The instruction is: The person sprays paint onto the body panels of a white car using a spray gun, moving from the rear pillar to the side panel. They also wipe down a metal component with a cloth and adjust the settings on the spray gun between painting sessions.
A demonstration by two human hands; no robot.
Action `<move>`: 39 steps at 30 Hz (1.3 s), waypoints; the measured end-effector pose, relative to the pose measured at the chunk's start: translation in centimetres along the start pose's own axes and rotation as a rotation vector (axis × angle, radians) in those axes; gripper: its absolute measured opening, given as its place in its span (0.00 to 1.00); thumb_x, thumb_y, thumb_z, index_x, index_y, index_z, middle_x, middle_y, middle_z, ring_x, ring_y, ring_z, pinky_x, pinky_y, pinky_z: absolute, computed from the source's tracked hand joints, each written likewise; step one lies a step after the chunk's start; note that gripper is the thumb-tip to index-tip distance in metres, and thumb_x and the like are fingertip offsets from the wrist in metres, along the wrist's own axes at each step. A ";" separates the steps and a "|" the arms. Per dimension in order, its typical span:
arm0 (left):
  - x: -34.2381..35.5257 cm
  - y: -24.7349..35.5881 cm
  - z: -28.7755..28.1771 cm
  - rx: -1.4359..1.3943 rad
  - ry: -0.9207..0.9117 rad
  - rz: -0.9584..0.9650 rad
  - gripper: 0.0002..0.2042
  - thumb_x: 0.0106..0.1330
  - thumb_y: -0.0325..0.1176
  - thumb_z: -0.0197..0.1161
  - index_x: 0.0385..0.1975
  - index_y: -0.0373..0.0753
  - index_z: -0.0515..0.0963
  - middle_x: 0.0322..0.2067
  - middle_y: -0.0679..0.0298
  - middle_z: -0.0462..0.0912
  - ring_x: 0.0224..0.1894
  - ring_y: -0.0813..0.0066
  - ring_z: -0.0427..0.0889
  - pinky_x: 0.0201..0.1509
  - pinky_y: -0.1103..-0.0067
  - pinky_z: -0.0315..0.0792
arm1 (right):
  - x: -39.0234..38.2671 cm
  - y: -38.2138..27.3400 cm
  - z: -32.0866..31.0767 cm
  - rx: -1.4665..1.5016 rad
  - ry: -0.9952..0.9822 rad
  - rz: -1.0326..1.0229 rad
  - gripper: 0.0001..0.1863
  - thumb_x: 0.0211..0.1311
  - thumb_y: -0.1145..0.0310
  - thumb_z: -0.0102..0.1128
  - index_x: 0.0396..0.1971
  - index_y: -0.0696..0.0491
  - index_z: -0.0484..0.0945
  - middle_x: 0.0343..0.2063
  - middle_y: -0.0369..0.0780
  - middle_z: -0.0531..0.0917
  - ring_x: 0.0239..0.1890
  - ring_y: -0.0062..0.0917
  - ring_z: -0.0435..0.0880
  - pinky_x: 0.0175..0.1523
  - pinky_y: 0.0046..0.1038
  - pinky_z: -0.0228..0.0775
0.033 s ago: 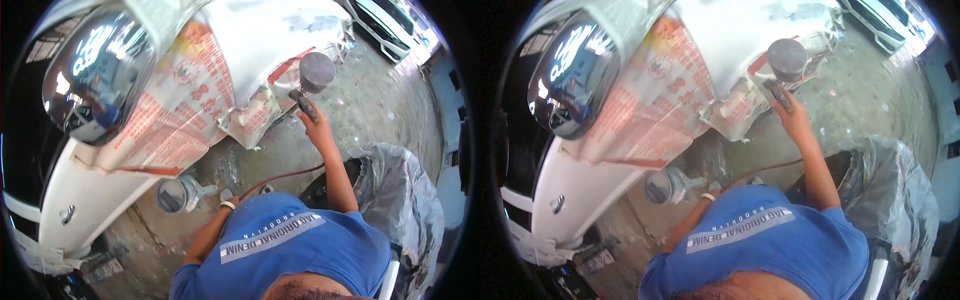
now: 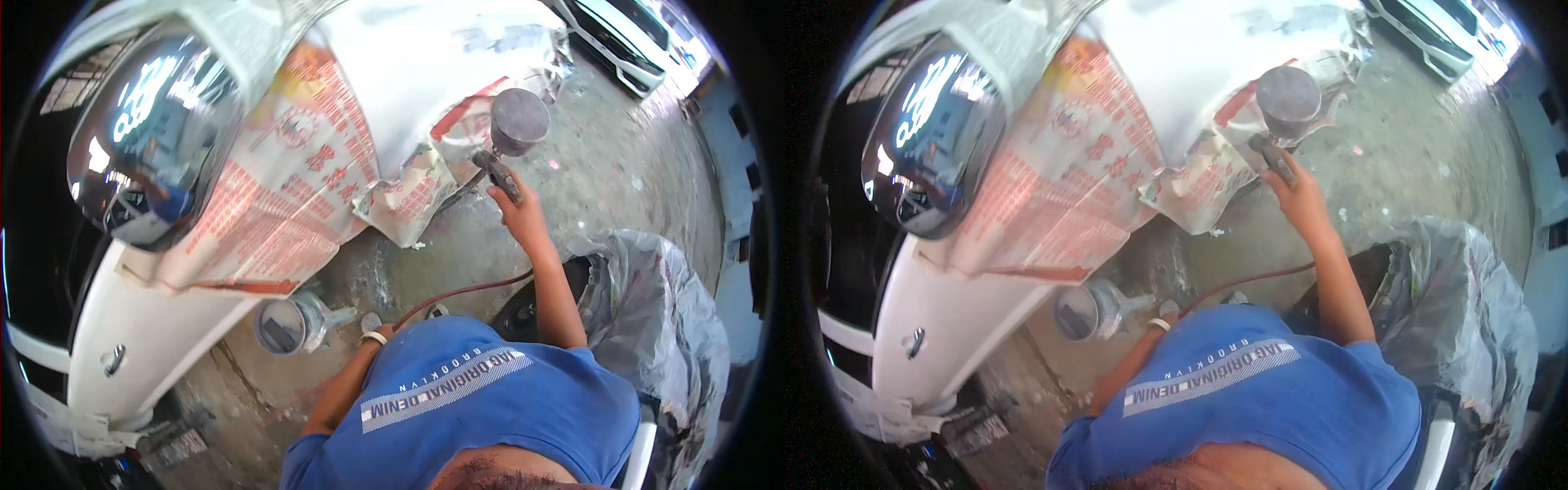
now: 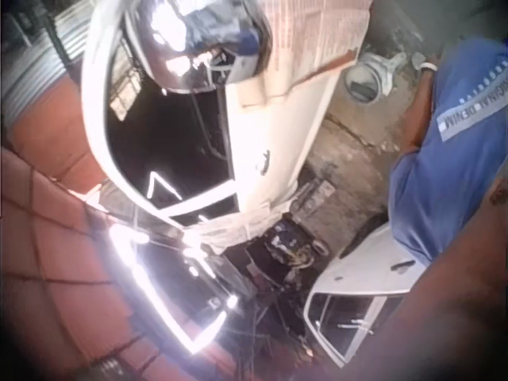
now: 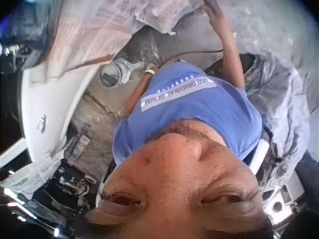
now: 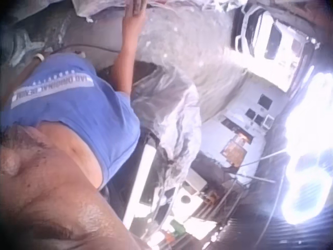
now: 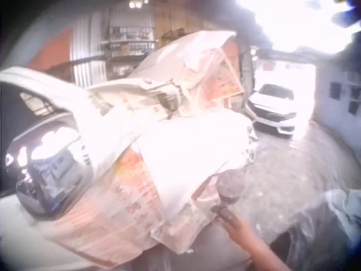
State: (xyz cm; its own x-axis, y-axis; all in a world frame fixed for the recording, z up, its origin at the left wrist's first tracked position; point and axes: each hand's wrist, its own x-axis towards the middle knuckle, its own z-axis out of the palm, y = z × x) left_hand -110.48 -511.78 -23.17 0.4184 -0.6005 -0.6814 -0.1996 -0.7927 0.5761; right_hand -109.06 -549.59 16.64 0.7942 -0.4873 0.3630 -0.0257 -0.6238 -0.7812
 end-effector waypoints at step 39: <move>18.8 38.3 -13.8 -0.264 -0.125 0.143 0.27 0.74 0.58 0.48 0.46 0.42 0.86 0.41 0.51 0.87 0.49 0.59 0.84 0.55 0.66 0.73 | 38.0 31.0 -24.5 0.210 0.201 0.411 0.23 0.68 0.48 0.59 0.28 0.55 0.77 0.17 0.33 0.76 0.09 0.16 0.67 0.14 0.25 0.58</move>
State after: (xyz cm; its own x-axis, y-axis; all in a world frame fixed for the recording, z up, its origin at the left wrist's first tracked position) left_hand -98.04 -552.02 -7.71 0.2874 -0.7249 -0.6261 -0.0046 -0.6547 0.7559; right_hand -94.55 -602.37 18.64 0.6109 -0.7878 0.0787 -0.1728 -0.2297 -0.9578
